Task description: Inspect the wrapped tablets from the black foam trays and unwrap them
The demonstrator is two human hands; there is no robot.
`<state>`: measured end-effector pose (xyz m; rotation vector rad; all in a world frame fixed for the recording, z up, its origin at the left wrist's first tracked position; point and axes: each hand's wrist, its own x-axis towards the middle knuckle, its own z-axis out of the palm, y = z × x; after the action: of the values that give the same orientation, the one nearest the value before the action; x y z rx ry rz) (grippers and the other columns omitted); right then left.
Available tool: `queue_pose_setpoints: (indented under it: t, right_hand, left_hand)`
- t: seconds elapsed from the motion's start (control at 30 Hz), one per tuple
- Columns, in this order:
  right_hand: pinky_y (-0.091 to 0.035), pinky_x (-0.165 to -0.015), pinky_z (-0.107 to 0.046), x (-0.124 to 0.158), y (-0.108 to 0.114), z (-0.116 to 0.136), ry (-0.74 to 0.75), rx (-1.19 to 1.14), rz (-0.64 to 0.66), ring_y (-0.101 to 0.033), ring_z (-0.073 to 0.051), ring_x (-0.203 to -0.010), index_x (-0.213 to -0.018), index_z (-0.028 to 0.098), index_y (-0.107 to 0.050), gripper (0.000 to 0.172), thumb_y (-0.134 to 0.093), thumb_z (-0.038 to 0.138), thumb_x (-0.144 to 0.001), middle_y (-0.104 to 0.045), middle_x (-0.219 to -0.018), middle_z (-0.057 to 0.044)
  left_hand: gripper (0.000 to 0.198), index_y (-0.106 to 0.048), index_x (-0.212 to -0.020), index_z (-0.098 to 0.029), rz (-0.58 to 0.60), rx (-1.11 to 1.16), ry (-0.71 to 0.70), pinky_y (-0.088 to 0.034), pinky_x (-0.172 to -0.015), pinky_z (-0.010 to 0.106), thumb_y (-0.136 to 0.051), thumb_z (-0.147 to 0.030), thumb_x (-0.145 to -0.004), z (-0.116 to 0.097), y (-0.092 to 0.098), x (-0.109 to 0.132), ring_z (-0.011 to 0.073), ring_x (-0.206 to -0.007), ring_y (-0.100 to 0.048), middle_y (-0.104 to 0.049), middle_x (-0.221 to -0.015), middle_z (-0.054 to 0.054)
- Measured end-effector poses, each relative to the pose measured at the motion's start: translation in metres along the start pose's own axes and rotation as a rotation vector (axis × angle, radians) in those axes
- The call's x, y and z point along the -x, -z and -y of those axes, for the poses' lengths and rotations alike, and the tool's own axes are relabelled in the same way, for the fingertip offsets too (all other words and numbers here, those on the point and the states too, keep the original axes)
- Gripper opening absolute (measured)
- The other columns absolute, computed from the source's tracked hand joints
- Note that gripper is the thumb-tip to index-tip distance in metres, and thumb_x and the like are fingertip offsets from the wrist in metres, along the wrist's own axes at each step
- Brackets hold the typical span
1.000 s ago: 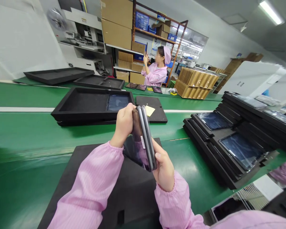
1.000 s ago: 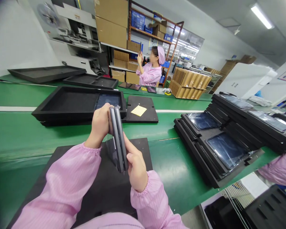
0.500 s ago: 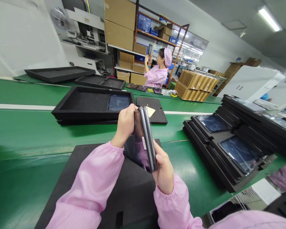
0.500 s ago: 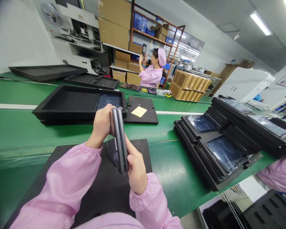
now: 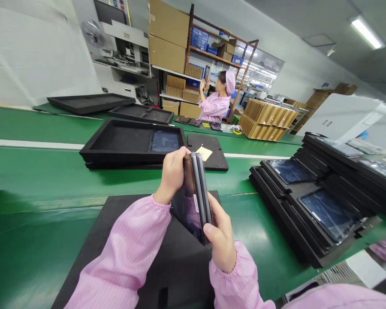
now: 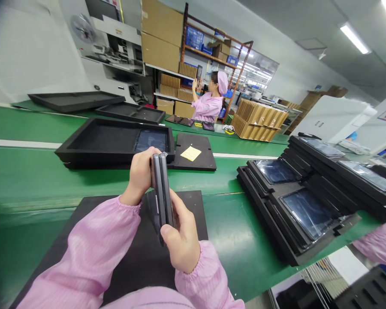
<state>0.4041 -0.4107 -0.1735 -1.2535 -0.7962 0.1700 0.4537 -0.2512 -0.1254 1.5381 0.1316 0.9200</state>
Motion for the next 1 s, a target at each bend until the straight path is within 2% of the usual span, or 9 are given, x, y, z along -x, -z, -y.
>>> queue_pose_setpoints:
  t: [0.13, 0.33, 0.47, 0.57, 0.63, 0.77, 1.0]
  right_hand:
    - [-0.053, -0.105, -0.041, 0.0023, -0.0027, 0.0003, 0.037, 0.048, -0.004, -0.063, -0.029, -0.123, -0.137, 0.024, -0.054, 0.049, -0.061, 0.037, -0.091, -0.067, -0.133, -0.008]
    - [-0.053, -0.103, -0.037, 0.0035, -0.0071, 0.0080, 0.018, 0.179, -0.003, -0.065, -0.026, -0.116, -0.138, 0.027, -0.051, 0.061, -0.067, 0.019, -0.079, -0.067, -0.129, -0.005]
    - [-0.051, -0.104, -0.037, 0.0062, -0.0064, 0.0084, 0.025, 0.154, 0.008, -0.063, -0.026, -0.119, -0.140, 0.027, -0.049, 0.056, -0.066, 0.027, -0.086, -0.065, -0.132, -0.005]
    - [-0.050, -0.106, -0.040, 0.0084, -0.0051, 0.0058, 0.017, 0.078, 0.012, -0.060, -0.027, -0.125, -0.140, 0.026, -0.051, 0.045, -0.056, 0.040, -0.098, -0.064, -0.135, -0.007]
    - [-0.050, -0.106, -0.040, 0.0093, -0.0049, 0.0045, 0.004, 0.052, 0.001, -0.060, -0.027, -0.126, -0.139, 0.027, -0.053, 0.041, -0.049, 0.043, -0.102, -0.064, -0.136, -0.007]
    - [-0.049, -0.108, -0.038, 0.0095, -0.0058, 0.0047, 0.020, 0.055, 0.011, -0.059, -0.025, -0.128, -0.140, 0.031, -0.052, 0.039, -0.052, 0.039, -0.101, -0.063, -0.138, -0.005]
    - [-0.050, -0.107, -0.040, 0.0086, -0.0071, 0.0065, 0.008, 0.105, 0.012, -0.058, -0.026, -0.128, -0.139, 0.025, -0.050, 0.046, -0.059, 0.026, -0.094, -0.061, -0.140, -0.008]
  left_hand:
    - [0.034, -0.049, -0.047, -0.023, 0.025, -0.027, -0.038, -0.041, -0.051, 0.027, -0.041, -0.038, -0.077, 0.0002, 0.0019, 0.0009, 0.0156, -0.050, -0.047, -0.049, -0.048, 0.000]
    - [0.036, -0.049, -0.048, -0.022, 0.079, -0.007, -0.023, -0.040, -0.052, 0.028, -0.040, -0.043, -0.077, 0.0011, 0.0034, 0.0014, 0.0144, -0.047, -0.041, -0.047, -0.045, -0.001]
    - [0.037, -0.048, -0.049, -0.022, 0.102, -0.008, -0.022, -0.040, -0.053, 0.029, -0.041, -0.045, -0.077, 0.0005, 0.0040, 0.0016, 0.0145, -0.048, -0.042, -0.048, -0.047, 0.000]
    - [0.037, -0.049, -0.048, -0.023, 0.100, -0.013, -0.028, -0.041, -0.054, 0.029, -0.041, -0.045, -0.076, -0.0007, 0.0042, 0.0013, 0.0151, -0.048, -0.043, -0.049, -0.046, 0.000]
    - [0.037, -0.049, -0.047, -0.023, 0.100, -0.008, -0.029, -0.042, -0.054, 0.030, -0.041, -0.044, -0.075, -0.0018, 0.0041, 0.0010, 0.0155, -0.048, -0.043, -0.049, -0.045, 0.000]
    - [0.036, -0.051, -0.047, -0.023, 0.115, 0.011, -0.030, -0.042, -0.053, 0.029, -0.042, -0.042, -0.075, -0.0030, 0.0040, 0.0011, 0.0149, -0.046, -0.042, -0.047, -0.044, 0.000]
    - [0.039, -0.048, -0.045, -0.023, 0.163, 0.019, -0.023, -0.041, -0.053, 0.029, -0.042, -0.042, -0.078, -0.0020, 0.0053, 0.0024, 0.0141, -0.044, -0.039, -0.044, -0.043, -0.001]
